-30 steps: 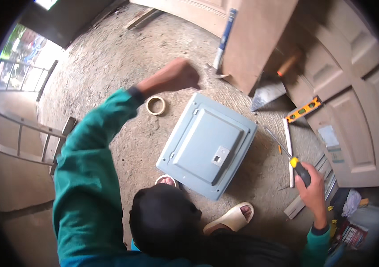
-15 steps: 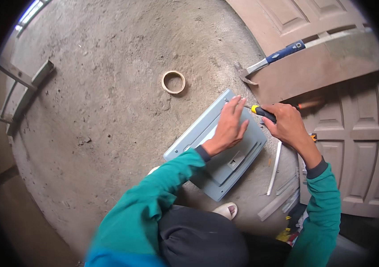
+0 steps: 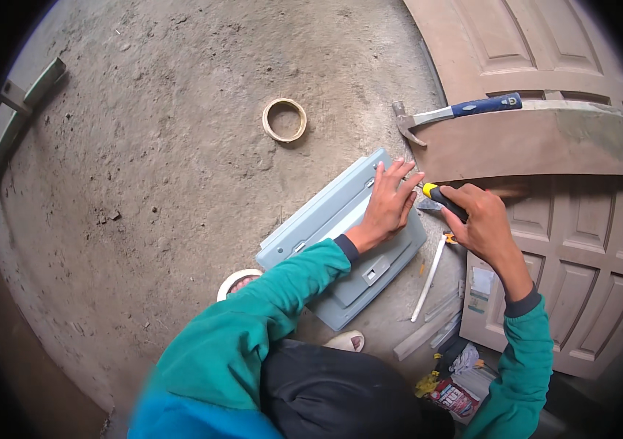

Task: The person disassembles an electrical panel box by unscrewing and removing its front cover with a screwdriver, then loosening the screws holding the interior components inside the box.

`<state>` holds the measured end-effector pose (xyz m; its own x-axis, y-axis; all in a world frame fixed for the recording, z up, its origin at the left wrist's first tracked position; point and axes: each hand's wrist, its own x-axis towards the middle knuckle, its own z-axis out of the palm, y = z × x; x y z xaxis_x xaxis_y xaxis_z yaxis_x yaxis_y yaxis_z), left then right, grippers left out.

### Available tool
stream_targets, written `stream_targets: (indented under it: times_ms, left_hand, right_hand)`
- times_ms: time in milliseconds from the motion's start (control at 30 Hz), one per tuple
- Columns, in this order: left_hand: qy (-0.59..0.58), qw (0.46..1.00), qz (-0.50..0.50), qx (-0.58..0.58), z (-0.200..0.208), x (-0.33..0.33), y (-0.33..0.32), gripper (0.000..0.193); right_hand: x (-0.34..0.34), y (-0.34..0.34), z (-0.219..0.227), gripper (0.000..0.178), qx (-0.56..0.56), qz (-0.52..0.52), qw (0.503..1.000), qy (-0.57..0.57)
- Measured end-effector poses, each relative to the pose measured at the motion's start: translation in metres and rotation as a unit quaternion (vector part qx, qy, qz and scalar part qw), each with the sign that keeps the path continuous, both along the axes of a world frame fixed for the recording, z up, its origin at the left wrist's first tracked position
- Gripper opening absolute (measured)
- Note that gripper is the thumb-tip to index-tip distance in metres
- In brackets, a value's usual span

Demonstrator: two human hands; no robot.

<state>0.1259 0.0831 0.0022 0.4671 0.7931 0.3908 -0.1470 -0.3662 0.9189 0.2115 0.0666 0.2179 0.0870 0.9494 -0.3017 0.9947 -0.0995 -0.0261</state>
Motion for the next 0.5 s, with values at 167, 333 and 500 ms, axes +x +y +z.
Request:
stream_targets:
  times_ms: [167, 333, 500]
  left_hand:
    - [0.007, 1.0, -0.01, -0.005, 0.004, 0.004, 0.001, 0.049]
    - [0.026, 0.999, -0.023, 0.007, 0.006, 0.001, 0.005, 0.059]
    - [0.003, 1.0, -0.016, -0.002, 0.004, 0.0, 0.006, 0.065]
  right_hand:
    - [0.019, 0.01, 0.002, 0.032, 0.001, 0.025, 1.0, 0.003]
    - [0.027, 0.054, 0.01, 0.033, -0.234, -0.488, 0.79, 0.29]
    - [0.023, 0.067, 0.004, 0.022, -0.305, -0.259, 0.909, 0.119]
